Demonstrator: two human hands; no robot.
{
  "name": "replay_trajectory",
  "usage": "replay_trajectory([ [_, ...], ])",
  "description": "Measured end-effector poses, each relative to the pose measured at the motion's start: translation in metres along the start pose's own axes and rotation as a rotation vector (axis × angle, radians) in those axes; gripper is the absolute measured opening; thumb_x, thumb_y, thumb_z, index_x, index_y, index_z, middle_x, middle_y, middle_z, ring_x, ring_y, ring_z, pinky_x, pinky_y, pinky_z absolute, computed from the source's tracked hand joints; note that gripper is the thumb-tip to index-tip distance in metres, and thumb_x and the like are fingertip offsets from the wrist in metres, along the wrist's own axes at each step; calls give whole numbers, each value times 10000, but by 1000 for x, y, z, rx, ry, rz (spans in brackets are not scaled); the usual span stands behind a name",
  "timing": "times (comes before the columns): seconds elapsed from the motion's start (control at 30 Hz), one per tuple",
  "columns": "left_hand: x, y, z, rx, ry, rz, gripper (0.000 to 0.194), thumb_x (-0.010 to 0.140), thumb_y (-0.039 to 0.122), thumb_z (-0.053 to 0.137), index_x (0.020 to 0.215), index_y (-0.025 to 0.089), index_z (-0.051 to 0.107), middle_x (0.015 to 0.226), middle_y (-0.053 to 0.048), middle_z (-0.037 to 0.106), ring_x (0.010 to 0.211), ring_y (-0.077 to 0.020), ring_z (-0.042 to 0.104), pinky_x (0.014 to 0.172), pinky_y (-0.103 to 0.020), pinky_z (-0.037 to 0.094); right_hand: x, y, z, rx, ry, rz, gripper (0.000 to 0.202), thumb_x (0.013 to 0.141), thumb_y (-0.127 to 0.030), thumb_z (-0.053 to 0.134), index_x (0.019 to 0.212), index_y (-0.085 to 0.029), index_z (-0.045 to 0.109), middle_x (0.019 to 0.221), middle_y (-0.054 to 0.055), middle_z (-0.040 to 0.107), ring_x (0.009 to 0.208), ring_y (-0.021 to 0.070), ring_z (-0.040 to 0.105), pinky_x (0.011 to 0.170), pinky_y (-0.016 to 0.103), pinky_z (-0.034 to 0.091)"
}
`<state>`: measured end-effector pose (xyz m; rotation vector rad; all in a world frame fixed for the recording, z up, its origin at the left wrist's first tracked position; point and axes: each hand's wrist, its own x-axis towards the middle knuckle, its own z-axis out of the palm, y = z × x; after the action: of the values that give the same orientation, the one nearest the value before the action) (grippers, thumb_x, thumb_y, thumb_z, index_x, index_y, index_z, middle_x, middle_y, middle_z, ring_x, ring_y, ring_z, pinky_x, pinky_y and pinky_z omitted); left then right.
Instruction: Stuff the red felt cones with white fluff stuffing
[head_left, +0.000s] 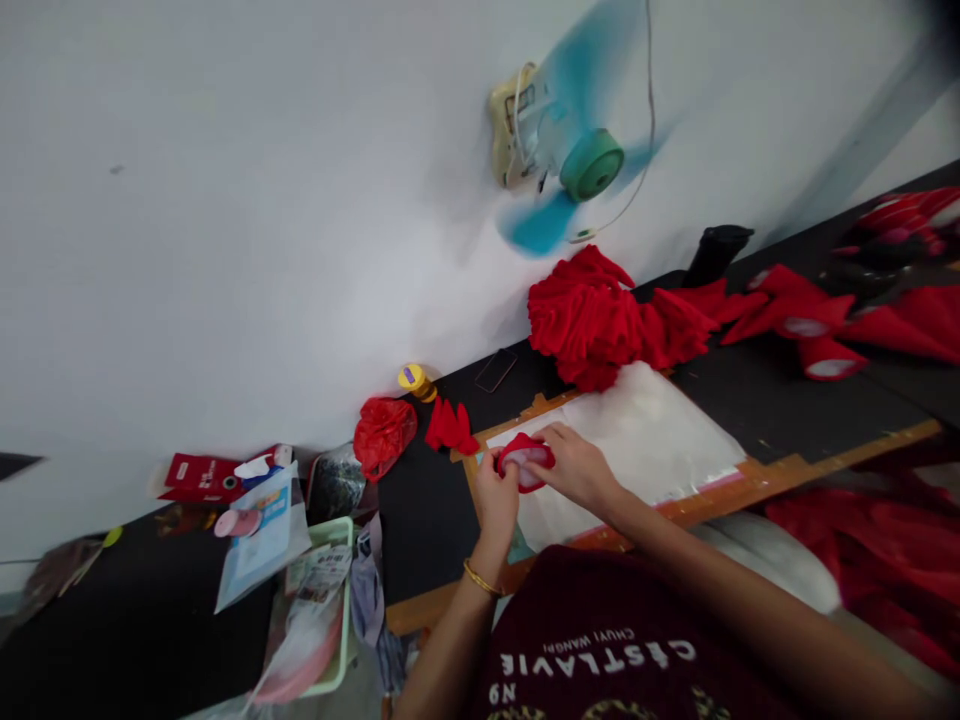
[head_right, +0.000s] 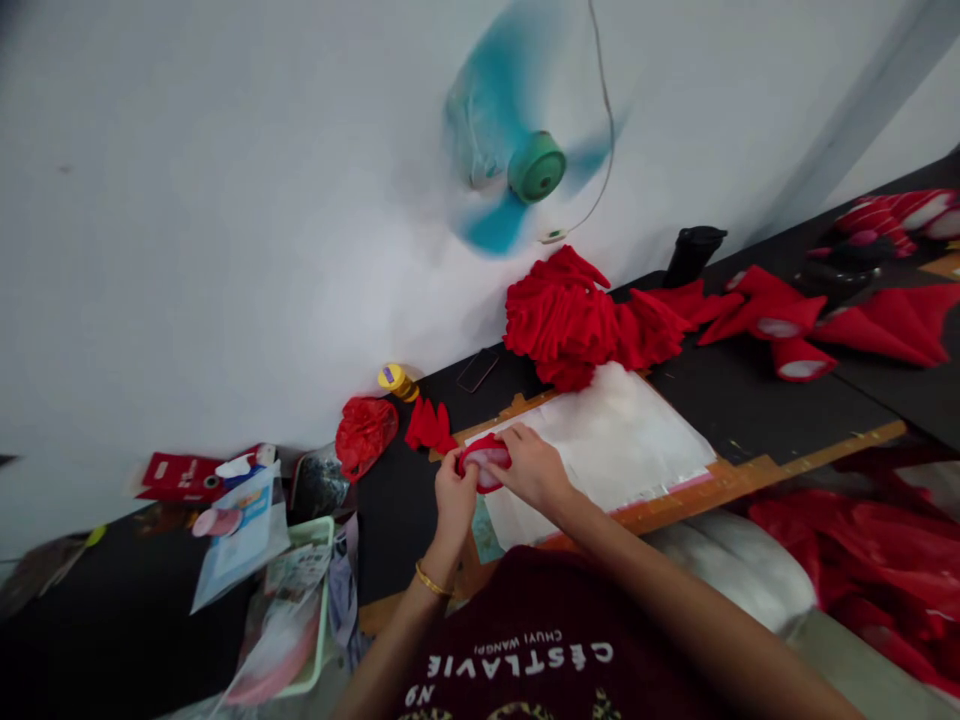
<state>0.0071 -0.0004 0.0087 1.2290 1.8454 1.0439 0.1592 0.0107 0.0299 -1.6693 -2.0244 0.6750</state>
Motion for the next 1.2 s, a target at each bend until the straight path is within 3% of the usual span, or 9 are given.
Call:
replay_trajectory([
  [0.1,-2,7,1,-61,-36,12,202,731,162,558,898,185,668,849,-51,697,770,-202,617,755,-305,460,1,1,5,-25,-139,27,219,897,-333,593,1022,-175,679,1060,105,716,972,232,666,797,275,467],
  [0.33,-3,4,7,-162,-149,1,281,723,265,703,980,168,643,947,-78,694,844,-209,630,796,-310,477,7,12,21,158,-89,111,142,853,-197,580,927,-177,700,919,59,757,819,187,678,721,241,440],
  [0.47,5,-3,10,-93,-139,-4,204,710,117,616,906,167,636,874,-61,687,810,-197,633,775,-300,479,8,19,28,243,-91,134,158,827,-171,569,905,-188,704,887,44,762,792,174,679,719,235,444],
  [0.6,13,-2,5,67,-133,60,251,666,37,589,871,172,639,873,-52,698,832,-193,645,802,-302,477,11,26,28,118,-31,192,182,778,-139,574,895,-194,702,881,40,755,799,182,666,714,250,424],
  [0.83,19,-1,7,235,-227,36,234,698,58,592,903,150,659,860,-69,716,808,-197,651,784,-305,478,14,28,21,117,-76,203,240,815,-155,543,1012,-187,674,1032,55,742,898,196,668,754,262,419],
  [1.03,17,6,14,243,-224,21,200,740,77,569,900,147,666,816,-46,706,755,-179,632,742,-281,468,10,12,24,18,-123,211,398,838,-300,600,1202,-143,570,1205,129,662,944,249,679,738,287,438],
  [1.2,15,10,20,343,-290,100,183,719,66,578,848,159,668,807,-46,700,788,-194,637,776,-301,472,14,10,24,-97,-218,221,287,896,-176,512,1173,-116,556,1137,164,685,934,265,689,721,295,429],
])
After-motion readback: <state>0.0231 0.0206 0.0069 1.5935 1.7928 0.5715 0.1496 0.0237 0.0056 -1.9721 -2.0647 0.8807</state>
